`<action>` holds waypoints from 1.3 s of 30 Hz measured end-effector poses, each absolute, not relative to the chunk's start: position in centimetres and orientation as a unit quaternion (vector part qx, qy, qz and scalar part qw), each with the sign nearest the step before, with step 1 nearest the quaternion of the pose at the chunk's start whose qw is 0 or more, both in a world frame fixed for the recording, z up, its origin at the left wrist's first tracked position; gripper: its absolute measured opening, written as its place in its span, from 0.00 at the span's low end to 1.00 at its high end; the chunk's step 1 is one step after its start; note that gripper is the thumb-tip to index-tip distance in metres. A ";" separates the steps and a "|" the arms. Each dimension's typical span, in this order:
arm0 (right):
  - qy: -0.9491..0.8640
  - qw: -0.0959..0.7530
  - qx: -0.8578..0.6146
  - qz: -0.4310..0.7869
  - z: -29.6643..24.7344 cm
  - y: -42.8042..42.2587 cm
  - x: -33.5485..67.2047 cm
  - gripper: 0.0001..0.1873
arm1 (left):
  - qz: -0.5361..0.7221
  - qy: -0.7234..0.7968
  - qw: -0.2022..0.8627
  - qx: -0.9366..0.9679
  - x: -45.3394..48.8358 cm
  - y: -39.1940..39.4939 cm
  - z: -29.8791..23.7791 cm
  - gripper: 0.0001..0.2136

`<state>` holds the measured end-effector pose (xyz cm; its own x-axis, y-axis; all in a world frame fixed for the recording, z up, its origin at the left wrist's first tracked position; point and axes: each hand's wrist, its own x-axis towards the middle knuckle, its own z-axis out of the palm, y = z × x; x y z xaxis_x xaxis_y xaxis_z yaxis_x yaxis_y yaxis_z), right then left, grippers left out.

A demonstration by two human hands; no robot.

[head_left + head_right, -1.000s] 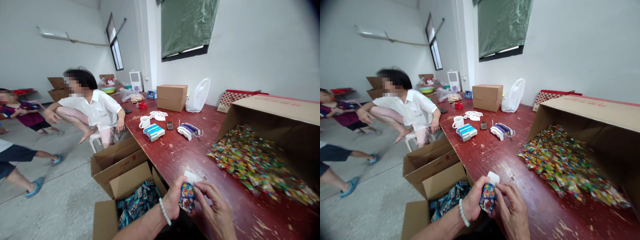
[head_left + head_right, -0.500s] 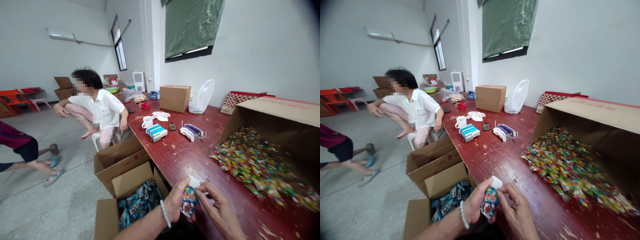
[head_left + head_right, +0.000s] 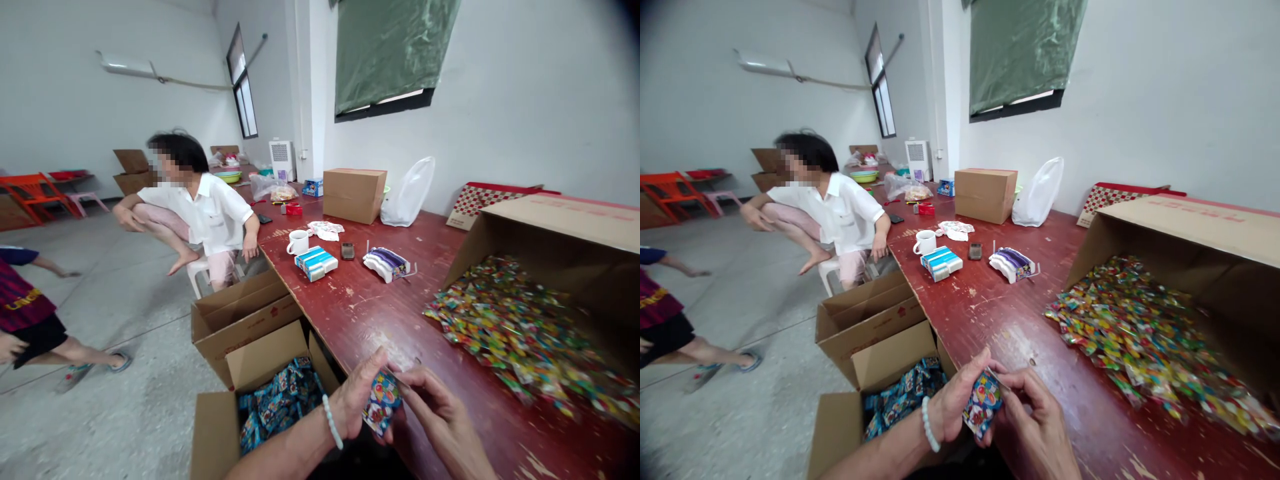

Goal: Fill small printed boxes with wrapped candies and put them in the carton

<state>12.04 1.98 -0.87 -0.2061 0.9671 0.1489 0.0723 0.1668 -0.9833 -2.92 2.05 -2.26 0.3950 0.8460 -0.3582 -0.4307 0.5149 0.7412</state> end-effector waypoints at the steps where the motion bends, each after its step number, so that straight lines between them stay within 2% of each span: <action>1: -0.643 0.445 -0.418 0.462 -1.0 2.1 12.3 0.12 | 0.404 0.373 0.788 0.277 -3.0 2.1 -2.3 0.30; 4: -0.685 0.395 -0.415 0.449 -1.4 2.3 12.7 0.13 | 0.396 0.381 0.789 0.274 -2.9 2.1 -2.4 0.23; 8: -0.647 0.396 -0.467 0.455 -1.4 2.3 12.1 0.15 | 0.405 0.400 0.765 0.300 -2.5 1.8 -2.5 0.23; 15: -0.556 0.419 -0.464 0.548 0.3 2.9 11.7 0.16 | 0.381 0.368 0.784 0.323 -2.6 1.8 -1.3 0.37; 19: -0.549 0.435 -0.448 0.556 0.6 2.7 11.6 0.15 | 0.374 0.389 0.772 0.337 -2.9 1.9 -1.2 0.38; 22: -0.627 0.420 -0.440 0.487 0.2 2.2 11.8 0.15 | 0.371 0.378 0.785 0.320 -3.2 2.1 -1.5 0.31; 26: -0.736 0.409 -0.424 0.334 -0.9 1.4 12.2 0.10 | 0.366 0.355 0.830 0.228 -3.2 2.6 -1.7 0.21; 27: -0.754 0.406 -0.423 0.294 -1.3 1.2 12.2 0.12 | 0.379 0.362 0.826 0.207 -3.1 2.7 -1.7 0.20; 31: -0.803 0.354 -0.453 0.157 -2.3 0.6 11.3 0.37 | 0.464 0.387 0.776 0.179 -2.4 3.1 -1.9 0.14; 33: -0.814 0.327 -0.468 0.108 -2.6 0.6 10.6 0.44 | 0.489 0.388 0.759 0.182 -2.1 3.0 -2.0 0.13; 36: -0.823 0.316 -0.468 0.057 -2.7 0.9 9.9 0.43 | 0.519 0.386 0.736 0.199 -2.0 2.7 -2.0 0.15; 39: -0.828 0.334 -0.447 0.058 -2.8 1.3 9.6 0.39 | 0.515 0.368 0.743 0.217 -2.5 2.3 -1.8 0.20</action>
<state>9.61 1.30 -2.80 -0.3775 0.7785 0.5014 0.7008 0.5941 -0.3948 -2.47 2.31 -1.80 0.1981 0.9254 -0.3233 -0.6058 0.3748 0.7018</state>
